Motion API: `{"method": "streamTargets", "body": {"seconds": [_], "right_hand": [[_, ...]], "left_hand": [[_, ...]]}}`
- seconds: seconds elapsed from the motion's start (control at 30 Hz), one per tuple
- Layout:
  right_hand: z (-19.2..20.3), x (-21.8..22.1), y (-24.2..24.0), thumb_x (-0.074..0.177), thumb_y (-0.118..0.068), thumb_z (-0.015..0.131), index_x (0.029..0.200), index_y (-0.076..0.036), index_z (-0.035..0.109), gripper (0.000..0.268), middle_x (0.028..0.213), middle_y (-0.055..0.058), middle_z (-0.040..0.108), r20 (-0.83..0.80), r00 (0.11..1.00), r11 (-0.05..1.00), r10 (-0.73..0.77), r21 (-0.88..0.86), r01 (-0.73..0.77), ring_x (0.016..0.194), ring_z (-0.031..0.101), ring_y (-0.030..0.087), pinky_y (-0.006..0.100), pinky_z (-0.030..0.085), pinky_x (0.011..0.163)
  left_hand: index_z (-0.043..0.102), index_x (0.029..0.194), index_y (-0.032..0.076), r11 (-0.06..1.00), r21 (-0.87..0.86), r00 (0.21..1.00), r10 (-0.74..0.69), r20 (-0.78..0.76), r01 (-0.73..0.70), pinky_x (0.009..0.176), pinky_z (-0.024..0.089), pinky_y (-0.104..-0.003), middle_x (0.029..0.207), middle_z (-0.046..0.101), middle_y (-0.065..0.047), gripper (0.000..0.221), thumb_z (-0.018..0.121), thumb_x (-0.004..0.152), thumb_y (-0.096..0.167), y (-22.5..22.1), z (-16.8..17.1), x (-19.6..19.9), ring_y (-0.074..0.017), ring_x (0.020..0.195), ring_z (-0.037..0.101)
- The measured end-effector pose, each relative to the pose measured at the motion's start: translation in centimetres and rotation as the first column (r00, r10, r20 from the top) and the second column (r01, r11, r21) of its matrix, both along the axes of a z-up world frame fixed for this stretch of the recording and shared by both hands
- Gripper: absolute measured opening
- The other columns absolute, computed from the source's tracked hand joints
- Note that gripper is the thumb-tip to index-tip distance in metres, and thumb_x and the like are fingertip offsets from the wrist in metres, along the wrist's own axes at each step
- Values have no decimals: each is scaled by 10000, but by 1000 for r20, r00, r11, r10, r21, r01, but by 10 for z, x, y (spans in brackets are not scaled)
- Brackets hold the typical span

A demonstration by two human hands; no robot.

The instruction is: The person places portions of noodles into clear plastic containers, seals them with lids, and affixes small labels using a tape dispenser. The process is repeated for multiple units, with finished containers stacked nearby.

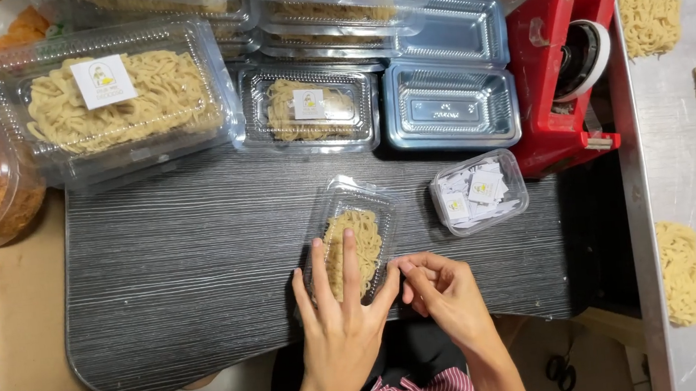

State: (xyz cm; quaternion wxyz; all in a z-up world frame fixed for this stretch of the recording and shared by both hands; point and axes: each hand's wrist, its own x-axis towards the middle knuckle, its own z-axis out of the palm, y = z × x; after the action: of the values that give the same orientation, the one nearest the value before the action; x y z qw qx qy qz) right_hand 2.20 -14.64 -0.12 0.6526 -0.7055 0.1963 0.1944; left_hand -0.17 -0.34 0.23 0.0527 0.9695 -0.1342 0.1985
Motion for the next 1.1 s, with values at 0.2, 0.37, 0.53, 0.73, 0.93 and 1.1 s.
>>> {"method": "streamTargets", "body": {"seconds": [0.2,0.37,0.53,0.73,0.93,1.1], "right_hand": [[1,0,-1,860,-103,531,880,44,657,194,483,44,480,32,999,1000,10,20,-11,414,378,69,192,284,385],[5,1,-1,851,-137,544,885,24,676,211,483,45,496,32,999,999,43,-16,-42,414,398,76,193,325,398],[6,1,2,849,-132,540,890,9,689,208,480,33,514,46,997,995,69,-74,-66,434,445,73,193,358,413],[15,2,8,825,-184,569,834,-44,720,206,493,23,549,93,989,947,116,-309,-82,484,504,63,195,424,472],[10,-2,3,835,-179,539,875,-84,694,186,473,5,555,151,988,883,1,-464,70,461,479,41,189,432,515],[2,-3,0,811,-176,603,843,-21,704,188,427,31,513,121,993,989,3,-146,15,390,399,56,197,310,388]], "left_hand": [[427,1185,330,981,190,998,-31,-60,42,792,455,-545,1377,291,-173,301,427,884,310,2,1,2,-484,1142,408],[435,1154,308,971,226,997,-65,-41,73,747,480,-536,1364,306,-163,257,420,900,343,4,7,4,-495,1104,435],[445,1118,295,968,241,998,-56,-40,64,755,481,-512,1364,327,-150,263,418,864,231,2,7,4,-493,1088,460],[445,1082,280,959,278,998,-55,-16,57,730,495,-483,1358,343,-128,220,415,868,238,2,10,7,-464,1055,501],[458,1084,296,961,271,998,-58,12,53,714,514,-470,1342,357,-142,256,451,844,208,3,9,7,-455,1043,510],[467,1094,322,968,244,998,-59,5,56,752,494,-458,1353,354,-138,235,448,864,273,4,6,5,-450,1074,500]]}}
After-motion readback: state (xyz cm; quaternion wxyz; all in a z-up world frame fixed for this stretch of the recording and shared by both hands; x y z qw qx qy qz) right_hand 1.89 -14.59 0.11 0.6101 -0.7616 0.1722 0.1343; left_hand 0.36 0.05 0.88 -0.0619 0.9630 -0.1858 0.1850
